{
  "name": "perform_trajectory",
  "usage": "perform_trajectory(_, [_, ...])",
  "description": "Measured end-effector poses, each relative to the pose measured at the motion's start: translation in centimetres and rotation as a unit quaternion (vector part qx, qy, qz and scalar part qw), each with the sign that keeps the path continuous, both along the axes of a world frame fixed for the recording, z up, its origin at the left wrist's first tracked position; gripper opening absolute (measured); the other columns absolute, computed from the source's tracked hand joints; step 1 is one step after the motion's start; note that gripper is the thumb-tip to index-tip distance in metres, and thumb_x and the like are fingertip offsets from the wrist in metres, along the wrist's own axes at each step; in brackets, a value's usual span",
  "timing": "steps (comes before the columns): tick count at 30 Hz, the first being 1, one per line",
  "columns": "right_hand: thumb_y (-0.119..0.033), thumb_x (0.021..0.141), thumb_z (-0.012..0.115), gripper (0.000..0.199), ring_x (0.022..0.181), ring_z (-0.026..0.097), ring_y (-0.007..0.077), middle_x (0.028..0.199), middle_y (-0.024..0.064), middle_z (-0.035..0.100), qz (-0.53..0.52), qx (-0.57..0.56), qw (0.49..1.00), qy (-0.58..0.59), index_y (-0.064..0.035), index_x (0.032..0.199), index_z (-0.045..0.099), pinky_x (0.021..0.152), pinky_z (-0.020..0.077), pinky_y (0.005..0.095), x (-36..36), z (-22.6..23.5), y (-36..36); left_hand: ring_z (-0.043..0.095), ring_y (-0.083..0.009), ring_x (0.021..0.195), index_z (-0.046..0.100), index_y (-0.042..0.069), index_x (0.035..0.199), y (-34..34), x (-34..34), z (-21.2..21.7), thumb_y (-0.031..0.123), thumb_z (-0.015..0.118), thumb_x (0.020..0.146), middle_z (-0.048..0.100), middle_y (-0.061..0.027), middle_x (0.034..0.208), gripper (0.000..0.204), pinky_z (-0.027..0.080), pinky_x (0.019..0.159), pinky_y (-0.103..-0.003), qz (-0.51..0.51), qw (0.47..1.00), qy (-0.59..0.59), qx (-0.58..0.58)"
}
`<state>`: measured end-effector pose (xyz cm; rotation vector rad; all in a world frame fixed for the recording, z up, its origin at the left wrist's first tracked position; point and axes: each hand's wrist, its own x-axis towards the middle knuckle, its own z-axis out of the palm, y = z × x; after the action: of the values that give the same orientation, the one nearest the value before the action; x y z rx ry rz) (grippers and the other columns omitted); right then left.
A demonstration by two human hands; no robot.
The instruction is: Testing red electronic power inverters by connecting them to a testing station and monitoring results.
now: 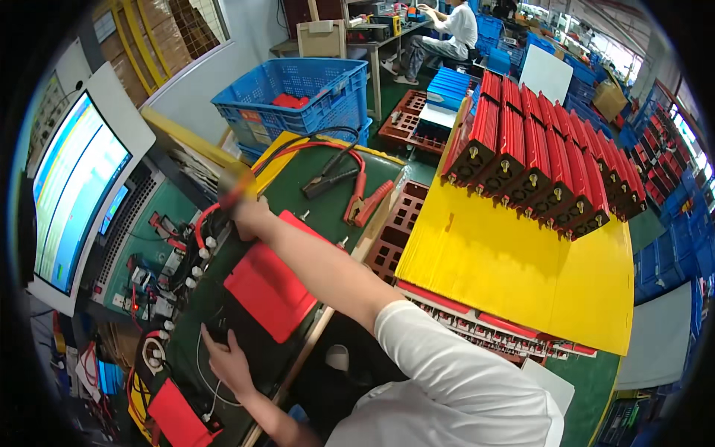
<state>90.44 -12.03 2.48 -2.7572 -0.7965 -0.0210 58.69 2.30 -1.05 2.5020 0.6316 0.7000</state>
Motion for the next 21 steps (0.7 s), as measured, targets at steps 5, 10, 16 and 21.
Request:
perform_trajectory(5, [-0.024,0.077,0.077,0.048,0.136,0.057,0.0385,0.133,0.0167,0.069,0.026,-0.006,0.999,0.046,-0.0088,0.123,0.079,0.109,0.0444,0.0546,0.2,1.4,-0.3,0.058,-0.0371,0.065,0.051,0.018,0.160,0.6,-1.0,0.5,0.024,0.068,0.107,0.053,-0.0118,0.066,0.056,0.042,0.063,-0.051,0.049,0.990,0.123,0.040])
perform_trajectory(10, [-0.028,0.080,0.076,0.048,0.131,0.057,0.0350,0.128,0.0170,0.070,-0.116,0.081,0.974,-0.175,-0.0059,0.123,0.076,0.105,0.0442,0.0540,2.2,1.2,-1.2,0.066,-0.0321,0.082,0.053,0.008,0.155,0.3,0.0,-1.3,0.013,0.063,0.109,0.067,-0.0174,0.097,0.048,0.048,0.073,-0.046,-0.027,0.996,-0.079,0.007])
perform_trajectory(16, [-0.028,0.090,0.066,0.080,0.158,0.033,0.0457,0.169,0.0254,0.038,-0.154,0.022,0.987,-0.042,-0.0130,0.165,0.043,0.126,0.0237,0.0686,3.0,-1.0,-1.9,0.069,-0.0320,0.104,0.050,0.002,0.153,-0.7,-0.5,0.1,0.008,0.059,0.110,0.066,-0.0229,0.131,0.044,0.055,0.092,-0.040,-0.084,0.982,-0.126,-0.110])
perform_trajectory(21, [-0.030,0.091,0.066,0.081,0.160,0.027,0.0470,0.172,0.0247,0.034,-0.167,0.038,0.985,-0.021,-0.0164,0.167,0.040,0.127,0.0215,0.0691,2.4,-1.1,-1.5,0.067,-0.0313,0.110,0.059,0.000,0.143,0.6,-0.6,-0.9,0.009,0.061,0.110,0.066,-0.0194,0.127,0.034,0.054,0.094,-0.039,-0.148,0.973,-0.158,0.080])
